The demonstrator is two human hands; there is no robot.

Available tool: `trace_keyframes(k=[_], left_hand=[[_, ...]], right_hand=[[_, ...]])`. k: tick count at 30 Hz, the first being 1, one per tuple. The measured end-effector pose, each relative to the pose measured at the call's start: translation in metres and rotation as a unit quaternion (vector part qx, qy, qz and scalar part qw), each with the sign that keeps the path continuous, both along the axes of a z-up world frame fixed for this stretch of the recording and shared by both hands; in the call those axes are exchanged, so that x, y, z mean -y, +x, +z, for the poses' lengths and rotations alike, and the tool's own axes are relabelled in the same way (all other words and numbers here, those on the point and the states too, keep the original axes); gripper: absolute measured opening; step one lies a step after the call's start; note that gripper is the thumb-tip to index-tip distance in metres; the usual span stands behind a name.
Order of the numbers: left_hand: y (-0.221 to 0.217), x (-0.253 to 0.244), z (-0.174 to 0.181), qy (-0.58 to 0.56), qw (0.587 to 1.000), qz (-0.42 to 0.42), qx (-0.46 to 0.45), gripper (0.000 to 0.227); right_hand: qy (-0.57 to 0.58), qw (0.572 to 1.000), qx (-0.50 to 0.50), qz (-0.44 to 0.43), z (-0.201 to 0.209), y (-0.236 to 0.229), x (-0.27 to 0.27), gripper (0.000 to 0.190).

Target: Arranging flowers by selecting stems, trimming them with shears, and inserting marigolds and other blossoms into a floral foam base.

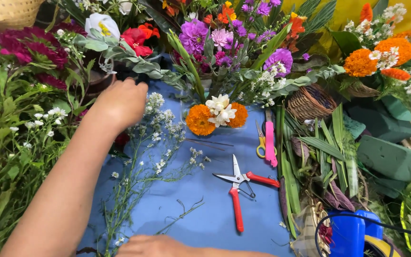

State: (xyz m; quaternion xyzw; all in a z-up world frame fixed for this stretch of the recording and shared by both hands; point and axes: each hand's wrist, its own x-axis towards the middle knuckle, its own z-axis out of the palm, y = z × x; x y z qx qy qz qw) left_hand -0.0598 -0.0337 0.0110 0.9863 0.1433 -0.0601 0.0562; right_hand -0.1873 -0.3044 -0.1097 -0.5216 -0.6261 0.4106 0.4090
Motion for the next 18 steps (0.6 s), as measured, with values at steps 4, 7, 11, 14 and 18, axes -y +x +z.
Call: trace_keyframes(k=[4, 7, 11, 14, 18], left_hand=[[-0.018, 0.009, -0.001, 0.036, 0.999, 0.000, 0.026, 0.032], [-0.033, 0.019, 0.006, 0.048, 0.999, 0.010, -0.004, 0.038], [-0.044, 0.033, 0.003, -0.001, 0.996, -0.053, 0.067, 0.038], [-0.047, 0.051, 0.009, -0.083, 0.987, -0.106, 0.087, 0.038], [-0.047, 0.074, 0.018, -0.175, 0.969, -0.156, 0.082, 0.053]], right_hand=[[0.056, 0.979, 0.185, -0.067, 0.045, 0.040, 0.007, 0.016], [0.034, 0.951, 0.227, -0.206, 0.062, 0.087, 0.018, 0.011], [-0.035, 0.815, 0.145, -0.560, 0.023, 0.175, 0.050, 0.022], [0.019, 0.695, 0.060, -0.716, 0.013, 0.211, 0.059, 0.022], [0.114, 0.661, -0.047, -0.740, 0.016, 0.235, 0.053, 0.027]])
